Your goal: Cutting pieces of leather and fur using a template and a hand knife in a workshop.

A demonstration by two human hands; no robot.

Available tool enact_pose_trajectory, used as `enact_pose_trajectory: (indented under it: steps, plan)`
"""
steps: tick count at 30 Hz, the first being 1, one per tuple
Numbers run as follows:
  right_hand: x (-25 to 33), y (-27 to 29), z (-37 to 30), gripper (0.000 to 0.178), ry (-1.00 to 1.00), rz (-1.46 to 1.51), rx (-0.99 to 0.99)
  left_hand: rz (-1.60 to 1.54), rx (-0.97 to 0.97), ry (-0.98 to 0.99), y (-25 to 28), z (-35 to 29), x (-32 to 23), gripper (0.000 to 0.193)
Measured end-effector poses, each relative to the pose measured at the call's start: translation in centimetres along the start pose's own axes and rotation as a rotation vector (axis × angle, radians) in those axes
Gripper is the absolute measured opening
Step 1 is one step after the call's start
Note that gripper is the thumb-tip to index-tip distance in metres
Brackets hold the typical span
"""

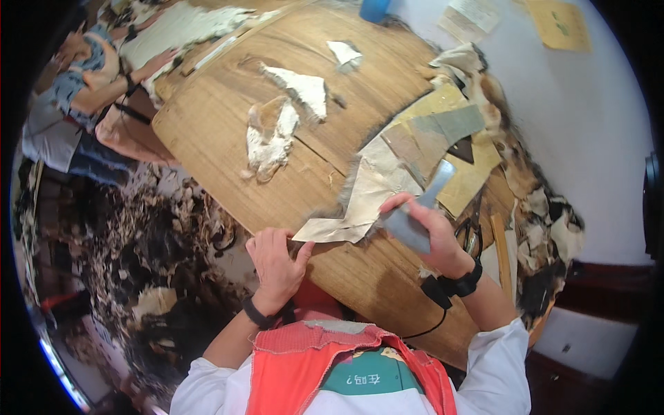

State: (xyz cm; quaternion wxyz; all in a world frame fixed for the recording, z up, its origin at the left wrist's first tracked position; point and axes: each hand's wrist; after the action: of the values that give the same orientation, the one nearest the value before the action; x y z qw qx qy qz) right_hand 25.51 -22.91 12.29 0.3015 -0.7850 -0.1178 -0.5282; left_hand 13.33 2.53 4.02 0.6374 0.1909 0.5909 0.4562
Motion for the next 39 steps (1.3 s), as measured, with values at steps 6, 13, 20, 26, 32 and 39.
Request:
enact_pose_trajectory:
  steps: [6,13,20,26,32,39]
  plan:
    - [-0.9,-2.4,6.2,0.033,0.186,-0.581,0.575,0.051,-0.029,0.141,-0.5,-1.2,-0.5,0.024]
    - [-5.6,-2.5,9.8,0.027,0.246,-0.772,0.694,-0.008,-0.121,0.189,-1.8,-0.6,-0.7,0.019]
    - [-4.9,0.0,8.5,0.022,0.217,-0.864,0.756,-0.007,-0.164,0.193,-1.5,0.0,-0.2,0.017]
    - [-5.3,0.5,8.4,0.022,0.246,-0.875,0.793,0.017,-0.18,0.189,-1.9,-0.2,-0.4,0.017]
    - [-5.5,0.5,8.5,0.022,0.341,-0.923,0.839,0.026,-0.199,0.181,-1.9,-0.3,-0.6,0.018]
    - [-5.6,1.1,8.9,0.022,0.429,-0.901,0.901,0.066,-0.199,0.2,-2.1,0.0,-0.9,0.018]
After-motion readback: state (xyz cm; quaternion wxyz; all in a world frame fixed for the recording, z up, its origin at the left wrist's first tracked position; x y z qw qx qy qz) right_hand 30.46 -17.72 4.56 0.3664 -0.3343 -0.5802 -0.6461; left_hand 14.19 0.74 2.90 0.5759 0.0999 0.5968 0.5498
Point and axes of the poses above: each hand's wrist, its own z-axis towards the middle knuckle, its own y-axis out of the back of the hand, x = y × z, and after that the axes turned 5 degrees about y, right-handed
